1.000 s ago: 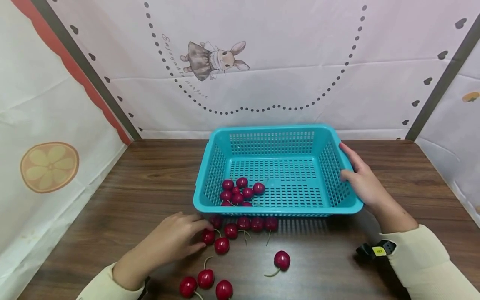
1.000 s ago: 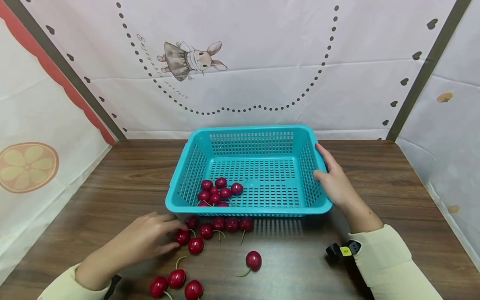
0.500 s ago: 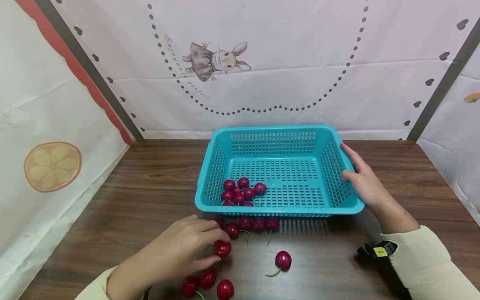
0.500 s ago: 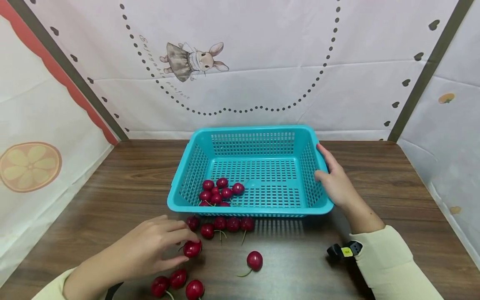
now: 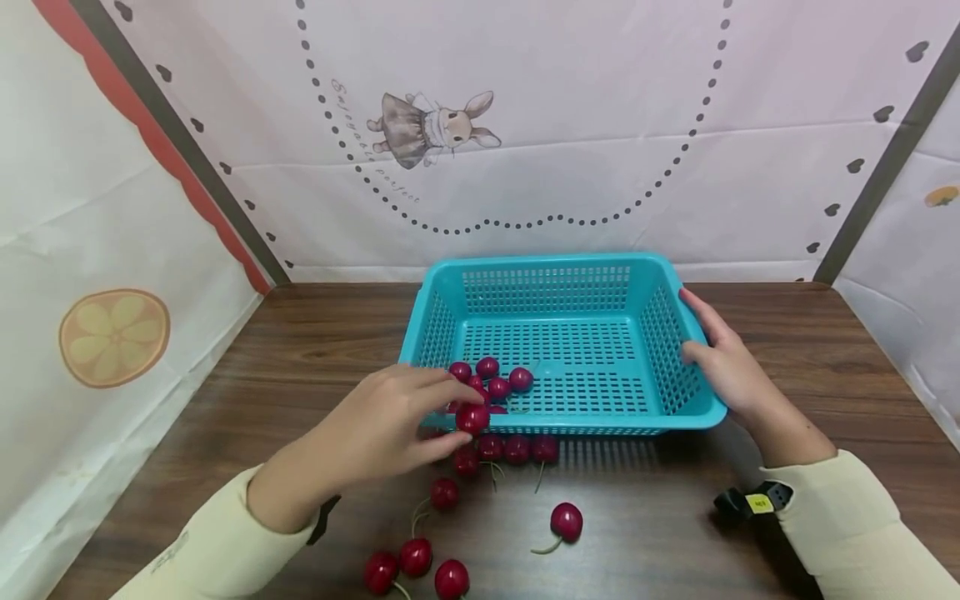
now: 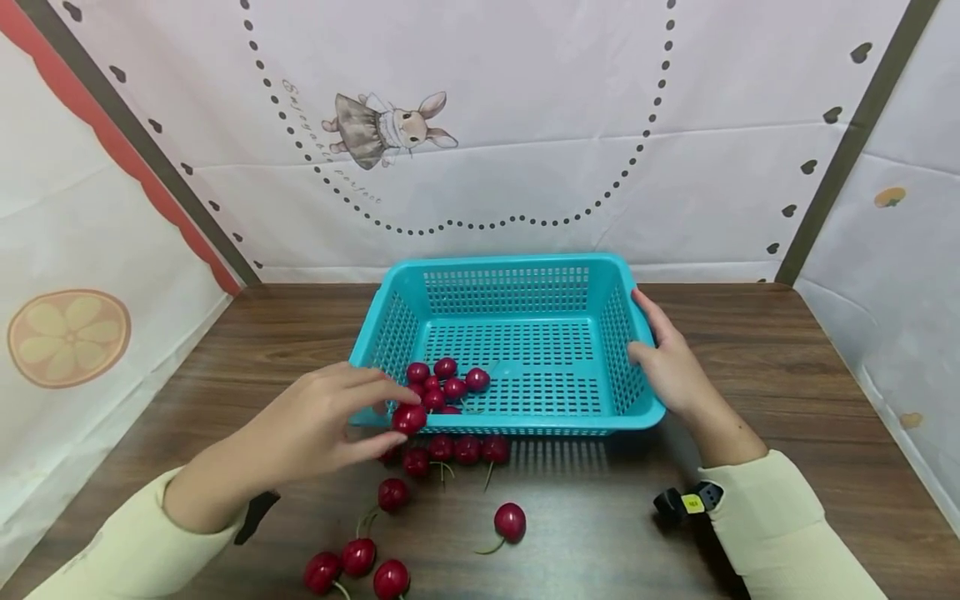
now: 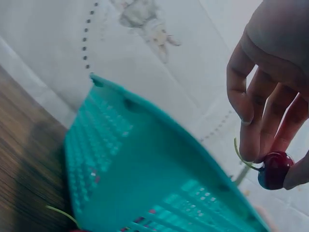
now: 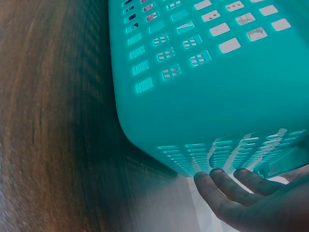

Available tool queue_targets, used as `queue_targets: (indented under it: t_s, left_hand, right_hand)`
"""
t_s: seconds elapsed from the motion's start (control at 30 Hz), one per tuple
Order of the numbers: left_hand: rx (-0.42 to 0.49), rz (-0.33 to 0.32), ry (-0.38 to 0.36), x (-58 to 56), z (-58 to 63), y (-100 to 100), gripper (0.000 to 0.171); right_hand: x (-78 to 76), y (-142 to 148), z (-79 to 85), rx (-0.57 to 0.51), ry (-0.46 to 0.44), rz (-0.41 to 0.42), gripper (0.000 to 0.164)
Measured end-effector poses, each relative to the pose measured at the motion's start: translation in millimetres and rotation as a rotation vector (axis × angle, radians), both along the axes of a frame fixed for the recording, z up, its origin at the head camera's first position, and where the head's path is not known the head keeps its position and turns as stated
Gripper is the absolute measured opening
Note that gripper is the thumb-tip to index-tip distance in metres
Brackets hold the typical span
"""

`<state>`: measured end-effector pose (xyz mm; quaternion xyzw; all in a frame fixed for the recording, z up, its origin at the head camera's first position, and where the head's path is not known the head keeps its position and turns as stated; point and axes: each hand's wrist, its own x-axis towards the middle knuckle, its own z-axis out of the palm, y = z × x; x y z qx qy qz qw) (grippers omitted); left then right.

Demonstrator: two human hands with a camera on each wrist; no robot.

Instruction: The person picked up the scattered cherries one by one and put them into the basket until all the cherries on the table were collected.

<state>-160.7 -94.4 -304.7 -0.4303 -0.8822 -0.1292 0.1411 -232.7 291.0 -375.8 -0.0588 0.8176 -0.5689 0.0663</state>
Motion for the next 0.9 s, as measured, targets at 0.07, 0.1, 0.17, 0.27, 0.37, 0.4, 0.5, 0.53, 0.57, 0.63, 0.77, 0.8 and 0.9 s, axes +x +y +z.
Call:
queue_targets:
  t_s: [0.07, 0.1, 0.17, 0.27, 0.37, 0.4, 0.5, 0.53, 0.57, 0.63, 0.77, 0.8, 0.9]
  left_hand:
    - [-0.008, 0.039, -0.037, -9.4, -3.2, -1.2, 0.034]
    - [-0.018, 0.063, -0.058, -14.1, -5.0, -1.6, 0.035]
    - [-0.045, 0.116, -0.090, -22.9, -8.6, -1.8, 0.037]
    - [-0.084, 0.194, -0.139, -35.1, -13.5, -1.0, 0.039]
    - [-0.109, 0.248, -0.180, -46.2, -17.6, 0.5, 0.039]
    - [-0.116, 0.265, -0.193, -49.5, -18.7, 1.3, 0.039]
    - [-0.138, 0.295, -0.226, -58.5, -22.6, 3.4, 0.039]
    - [-0.148, 0.304, -0.239, -61.2, -24.1, 4.1, 0.039]
    - [-0.155, 0.311, -0.254, -63.5, -25.8, 4.6, 0.039]
    - [-0.173, 0.314, -0.281, -67.6, -29.7, 5.6, 0.039]
    - [-0.205, 0.312, -0.316, -73.4, -37.2, 7.4, 0.036]
    - [-0.215, 0.311, -0.316, -74.4, -38.8, 7.9, 0.036]
    - [-0.224, 0.310, -0.327, -76.2, -41.9, 9.2, 0.035]
  right_hand:
    - [-0.7, -0.3, -0.4, 0.000, -0.002, 0.000, 0.074]
    - [-1.0, -0.4, -0.6, 0.000, -0.003, 0.000, 0.074]
    - [-1.4, -0.4, -0.9, 0.002, -0.006, -0.001, 0.074]
    - [-2.1, -0.4, -1.4, 0.006, -0.007, -0.001, 0.074]
    - [-2.6, -0.3, -1.5, 0.008, -0.007, -0.001, 0.074]
    - [-2.7, -0.2, -1.4, 0.007, -0.006, -0.002, 0.074]
    - [-2.7, 0.2, -0.8, 0.001, -0.005, -0.006, 0.074]
    - [-2.6, 0.3, -0.6, 0.002, -0.004, -0.007, 0.074]
    - [-2.5, 0.4, -0.5, 0.001, -0.003, -0.008, 0.074]
    - [-2.4, 0.5, -0.4, -0.001, -0.001, -0.009, 0.074]
    - [-2.3, 0.2, -0.5, -0.003, 0.003, -0.007, 0.074]
    - [-2.3, 0.0, -0.6, -0.003, 0.003, -0.006, 0.074]
    - [-2.4, -0.6, -0.6, -0.003, 0.002, -0.006, 0.074]
